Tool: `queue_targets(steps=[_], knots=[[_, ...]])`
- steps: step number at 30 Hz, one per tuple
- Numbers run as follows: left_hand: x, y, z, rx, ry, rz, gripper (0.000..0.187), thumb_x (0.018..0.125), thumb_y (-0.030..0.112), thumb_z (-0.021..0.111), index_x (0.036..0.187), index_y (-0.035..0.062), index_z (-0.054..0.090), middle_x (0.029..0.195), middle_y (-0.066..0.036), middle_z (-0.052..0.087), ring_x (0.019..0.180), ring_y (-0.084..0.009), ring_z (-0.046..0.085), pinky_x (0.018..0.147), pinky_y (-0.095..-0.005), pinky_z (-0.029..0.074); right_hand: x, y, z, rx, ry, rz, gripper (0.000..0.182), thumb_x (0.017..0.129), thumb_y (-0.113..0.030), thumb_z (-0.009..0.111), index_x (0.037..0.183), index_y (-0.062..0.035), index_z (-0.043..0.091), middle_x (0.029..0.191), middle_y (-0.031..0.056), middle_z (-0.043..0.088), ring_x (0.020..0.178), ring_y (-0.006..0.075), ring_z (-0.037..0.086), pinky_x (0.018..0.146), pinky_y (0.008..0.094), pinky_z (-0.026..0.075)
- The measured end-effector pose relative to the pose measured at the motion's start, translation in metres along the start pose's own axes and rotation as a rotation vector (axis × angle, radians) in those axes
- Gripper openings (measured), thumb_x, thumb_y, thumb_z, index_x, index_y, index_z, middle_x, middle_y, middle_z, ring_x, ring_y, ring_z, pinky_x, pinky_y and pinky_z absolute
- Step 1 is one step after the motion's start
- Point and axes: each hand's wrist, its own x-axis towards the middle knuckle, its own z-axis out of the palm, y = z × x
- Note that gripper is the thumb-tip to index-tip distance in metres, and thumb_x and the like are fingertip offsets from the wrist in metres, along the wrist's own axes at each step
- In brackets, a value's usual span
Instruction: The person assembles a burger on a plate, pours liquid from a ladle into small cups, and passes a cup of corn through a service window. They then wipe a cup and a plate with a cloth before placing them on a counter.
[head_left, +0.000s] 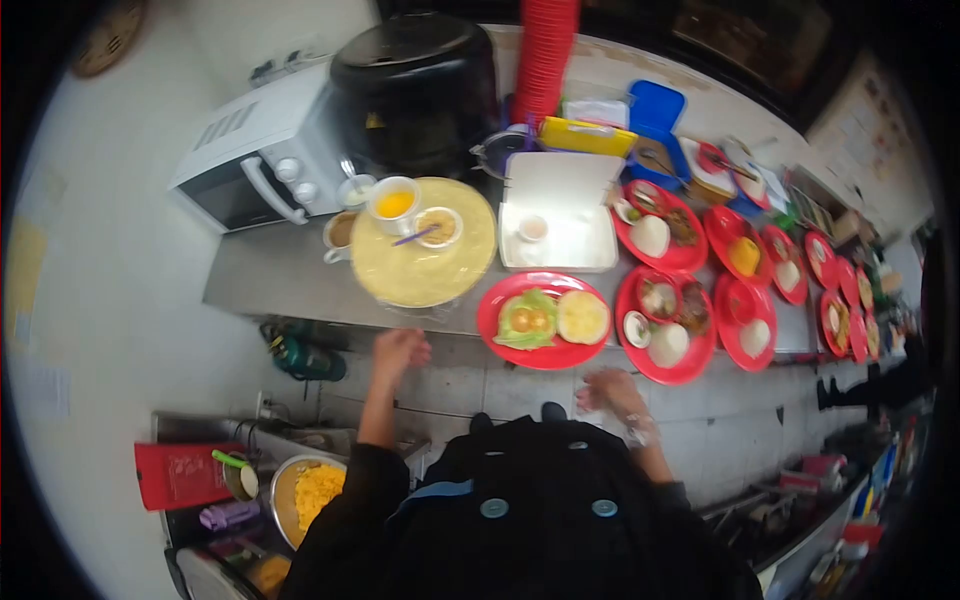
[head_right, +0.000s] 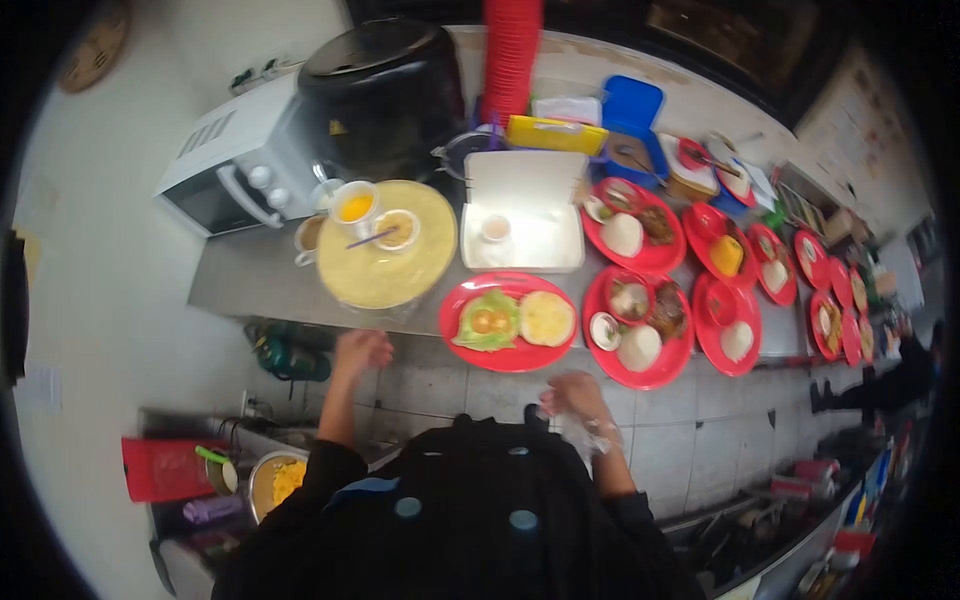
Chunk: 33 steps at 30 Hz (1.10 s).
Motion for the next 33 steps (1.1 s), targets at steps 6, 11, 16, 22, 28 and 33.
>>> queue_targets(steps=[6,11,16,22,28,33], knots=[[0.103,0.063,-0.111,0.090,0.550,0.447,0.026,0.093,0.020,0.048,0.114,0.0041,0.049,0.071,-0.008,0.057,0.049,-0.0158,0.055,0.046,-0.0293,0.050,-0.031,-0.031,0.008,-0.134,0.031,0.092,0.025,0.089,-0.018,0.052,0.091,0.0065,0.057,0.075,0.0180,0.064,0.058,0.0256,0.065,0.048,0.0337,0.055],[0.161,0.048,-0.135,0.061,0.316,0.297,0.024,0.096,0.023,0.043,0.110,0.0042,0.047,0.075,-0.007,0.055,0.057,-0.0146,0.056,0.050,-0.0300,0.053,-0.065,-0.078,0.017,-0.283,0.118,0.071,0.030,0.092,-0.024,0.050,0.092,0.0054,0.056,0.072,0.0143,0.063,0.057,0.0210,0.065,0.046,0.0292,0.054],[0.142,0.019,-0.135,-0.113,0.361,0.376,0.024,0.096,0.026,0.045,0.105,0.0042,0.049,0.073,-0.006,0.056,0.063,-0.0140,0.056,0.055,-0.0266,0.050,-0.090,-0.140,-0.006,-0.422,0.157,-0.019,0.026,0.092,-0.025,0.052,0.093,-0.0002,0.058,0.073,0.0097,0.063,0.058,0.0165,0.064,0.048,0.0270,0.052],[0.052,0.016,-0.172,-0.046,0.684,0.476,0.029,0.094,0.036,0.048,0.092,0.0073,0.054,0.071,-0.004,0.057,0.061,-0.0122,0.056,0.055,-0.0249,0.047,-0.045,-0.232,-0.084,-0.671,0.415,-0.316,0.028,0.089,-0.029,0.053,0.085,-0.0028,0.062,0.071,0.0054,0.061,0.064,0.0130,0.060,0.058,0.0293,0.049],[-0.106,0.085,-0.155,0.272,0.800,0.461,0.035,0.094,0.043,0.045,0.089,0.0092,0.052,0.068,-0.001,0.053,0.057,-0.0103,0.052,0.050,-0.0235,0.042,0.115,-0.351,-0.197,-1.251,0.722,-0.845,0.027,0.085,-0.028,0.049,0.082,-0.0041,0.061,0.078,0.0175,0.062,0.075,0.0364,0.060,0.067,0.0428,0.047],[-0.179,0.167,0.016,0.112,0.934,0.476,0.023,0.092,0.032,0.053,0.093,0.0092,0.054,0.066,0.000,0.054,0.056,-0.0061,0.050,0.050,-0.0170,0.038,0.205,-0.421,-0.227,-1.596,0.560,-0.686,0.023,0.081,-0.023,0.051,0.085,-0.0063,0.065,0.081,0.0173,0.063,0.081,0.0336,0.062,0.073,0.0446,0.049]])
